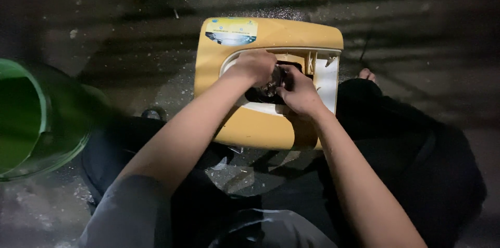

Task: Reassembling the internal components of a small appliance, including installing a heating element and connecting wires.

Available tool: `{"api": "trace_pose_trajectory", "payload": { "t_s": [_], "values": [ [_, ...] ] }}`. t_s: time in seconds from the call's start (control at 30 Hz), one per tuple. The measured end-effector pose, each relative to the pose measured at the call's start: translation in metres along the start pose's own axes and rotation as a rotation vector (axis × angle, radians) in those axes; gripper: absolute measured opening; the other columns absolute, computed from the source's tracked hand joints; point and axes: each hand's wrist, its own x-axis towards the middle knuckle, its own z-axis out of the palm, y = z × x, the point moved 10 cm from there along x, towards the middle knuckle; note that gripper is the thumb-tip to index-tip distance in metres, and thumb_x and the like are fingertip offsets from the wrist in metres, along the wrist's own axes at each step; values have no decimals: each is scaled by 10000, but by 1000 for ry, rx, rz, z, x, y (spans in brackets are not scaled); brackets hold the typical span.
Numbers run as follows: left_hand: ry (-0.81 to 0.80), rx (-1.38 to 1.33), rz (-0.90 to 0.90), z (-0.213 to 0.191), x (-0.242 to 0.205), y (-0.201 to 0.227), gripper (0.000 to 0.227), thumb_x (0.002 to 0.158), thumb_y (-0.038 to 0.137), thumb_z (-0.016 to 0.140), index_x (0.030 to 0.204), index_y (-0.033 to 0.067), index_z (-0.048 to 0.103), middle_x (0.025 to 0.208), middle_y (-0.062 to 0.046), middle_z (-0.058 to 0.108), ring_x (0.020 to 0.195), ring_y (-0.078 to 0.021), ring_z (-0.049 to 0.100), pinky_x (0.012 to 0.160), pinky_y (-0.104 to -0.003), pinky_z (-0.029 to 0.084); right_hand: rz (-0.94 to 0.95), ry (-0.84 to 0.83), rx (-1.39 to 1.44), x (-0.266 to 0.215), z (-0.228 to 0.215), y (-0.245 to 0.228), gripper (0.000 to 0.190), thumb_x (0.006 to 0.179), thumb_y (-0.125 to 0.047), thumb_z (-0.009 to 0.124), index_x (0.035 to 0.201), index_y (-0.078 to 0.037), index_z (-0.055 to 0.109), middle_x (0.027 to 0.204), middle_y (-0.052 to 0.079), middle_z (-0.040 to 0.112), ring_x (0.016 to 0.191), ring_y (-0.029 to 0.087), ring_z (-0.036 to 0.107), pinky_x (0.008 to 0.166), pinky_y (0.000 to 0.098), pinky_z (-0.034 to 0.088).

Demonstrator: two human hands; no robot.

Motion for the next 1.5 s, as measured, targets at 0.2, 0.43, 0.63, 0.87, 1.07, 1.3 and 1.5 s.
{"api": "trace_pose_trajectory", "payload": {
  "t_s": [0.2, 0.43, 0.63, 0.87, 1.07, 1.3, 1.5],
  "values": [
    [-64, -23, -3, 3, 15, 5, 274, 903, 220, 777, 1137, 81, 743, 1070, -162, 754, 1002, -424, 728, 804, -600, 606, -53, -55, 90, -3, 0, -4, 594, 919, -110, 655, 1498, -150, 529, 1150, 202, 713, 1190, 395, 654, 1010, 534, 514],
    [-84, -134, -58, 5, -8, -2, 259, 947, 262, 746, 1126, 77, 728, 1120, -165, 742, 1023, -405, 725, 780, -558, 622, -113, -37, 90, 15, 7, 20, 572, 919, -125, 695, 1473, -96, 553, 1043, 175, 708, 1038, 341, 671, 911, 479, 538],
    [-46, -203, -190, -1, -22, -6, 253, 893, 155, 670, 1096, 40, 766, 1048, -158, 768, 1013, -396, 745, 800, -563, 624, -76, -7, 44, 16, 8, 19, 523, 954, -160, 663, 1471, -146, 579, 1064, 140, 736, 1044, 313, 705, 894, 450, 554],
    [7, -304, -307, 4, -41, -4, 257, 870, 157, 694, 1061, 4, 772, 974, -209, 757, 975, -430, 744, 770, -575, 622, 48, 109, 31, 8, 2, 17, 479, 919, -195, 667, 1393, -262, 645, 1061, 113, 742, 1072, 313, 710, 899, 447, 589],
    [22, -245, -338, -4, -28, -7, 274, 917, 158, 661, 1114, -7, 755, 1021, -171, 758, 1040, -402, 728, 806, -574, 601, 49, 159, 41, 2, -2, 2, 489, 907, -123, 599, 1383, -226, 641, 950, 100, 703, 1001, 296, 715, 849, 442, 593],
    [2, -241, -73, -21, -48, 0, 297, 937, 242, 735, 1137, 24, 745, 1141, -197, 740, 1113, -430, 704, 872, -564, 592, -21, 59, 101, -2, 2, 5, 625, 851, -104, 697, 1458, -150, 554, 1064, 160, 696, 1068, 313, 691, 929, 474, 557],
    [71, -15, 68, -5, -1, 8, 198, 944, 264, 727, 1001, 78, 762, 951, -158, 761, 907, -370, 750, 805, -509, 622, -72, 34, -8, 0, 5, 3, 381, 884, -158, 692, 1259, -142, 627, 1060, 202, 710, 1096, 443, 684, 941, 537, 534]
  ]
}}
